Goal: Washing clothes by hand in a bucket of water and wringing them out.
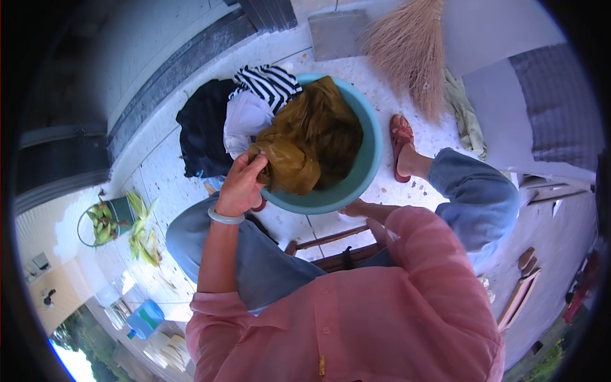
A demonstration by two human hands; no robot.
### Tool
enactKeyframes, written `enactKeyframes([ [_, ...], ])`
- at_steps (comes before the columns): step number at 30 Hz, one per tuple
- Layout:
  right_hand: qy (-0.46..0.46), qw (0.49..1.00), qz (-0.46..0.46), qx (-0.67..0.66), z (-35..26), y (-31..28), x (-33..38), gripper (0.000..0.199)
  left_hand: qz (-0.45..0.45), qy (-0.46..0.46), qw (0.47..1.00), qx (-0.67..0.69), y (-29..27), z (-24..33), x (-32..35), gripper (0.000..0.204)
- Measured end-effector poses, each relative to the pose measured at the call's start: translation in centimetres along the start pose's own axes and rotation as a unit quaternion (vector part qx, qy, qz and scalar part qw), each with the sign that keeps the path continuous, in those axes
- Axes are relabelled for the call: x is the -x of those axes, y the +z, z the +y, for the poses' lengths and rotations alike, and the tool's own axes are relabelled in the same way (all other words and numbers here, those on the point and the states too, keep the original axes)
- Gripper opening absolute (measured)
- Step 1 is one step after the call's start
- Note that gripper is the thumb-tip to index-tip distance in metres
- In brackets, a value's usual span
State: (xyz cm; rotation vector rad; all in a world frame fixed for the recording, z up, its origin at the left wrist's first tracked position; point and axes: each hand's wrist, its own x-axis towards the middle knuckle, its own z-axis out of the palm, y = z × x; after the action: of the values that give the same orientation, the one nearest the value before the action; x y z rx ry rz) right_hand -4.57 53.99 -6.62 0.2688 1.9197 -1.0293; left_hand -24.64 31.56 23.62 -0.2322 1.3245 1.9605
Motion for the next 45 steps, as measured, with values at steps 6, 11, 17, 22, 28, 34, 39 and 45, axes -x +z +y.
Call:
enactKeyframes([
  [6,0.034,0.985,-0.156,-0.064,-9.7,-7.8,11.8,0.034,0.024,0.041,0.998,0.033,-1.8,-1.1,-0.1,0.039],
  [11,-0.102,0.97,-0.081,-0.205,-19.6,-13.9,21.1,0.024,0.049,0.081,0.995,0.018,2.3,-0.5,0.6,0.049],
  [17,-0.452,0.796,0.326,-0.236,-29.3,-11.1,19.3,0.014,0.244,0.117,0.963,0.003,10.3,1.6,3.6,0.057],
  [22,-0.248,0.905,0.327,-0.11,-20.6,-10.4,9.1,0.013,0.058,0.094,0.989,0.102,10.7,4.7,7.2,0.058],
  [28,-0.488,0.751,0.341,-0.285,-31.5,-13.8,18.8,0.006,0.105,0.083,0.991,0.023,10.3,7.7,9.6,0.052],
  [34,-0.362,0.858,0.365,0.007,-22.4,-10.4,5.2,0.018,0.017,0.163,0.986,-0.01,12.6,12.2,12.9,0.049],
  [39,-0.297,0.869,0.395,0.032,-18.1,-15.6,4.2,0.014,0.048,0.205,0.939,-0.272,13.1,15.4,15.8,0.041],
  [45,-0.544,0.782,-0.106,-0.286,-34.6,-21.4,22.8,0.02,-0.199,0.223,0.684,-0.665,19.8,16.0,15.1,0.026],
])
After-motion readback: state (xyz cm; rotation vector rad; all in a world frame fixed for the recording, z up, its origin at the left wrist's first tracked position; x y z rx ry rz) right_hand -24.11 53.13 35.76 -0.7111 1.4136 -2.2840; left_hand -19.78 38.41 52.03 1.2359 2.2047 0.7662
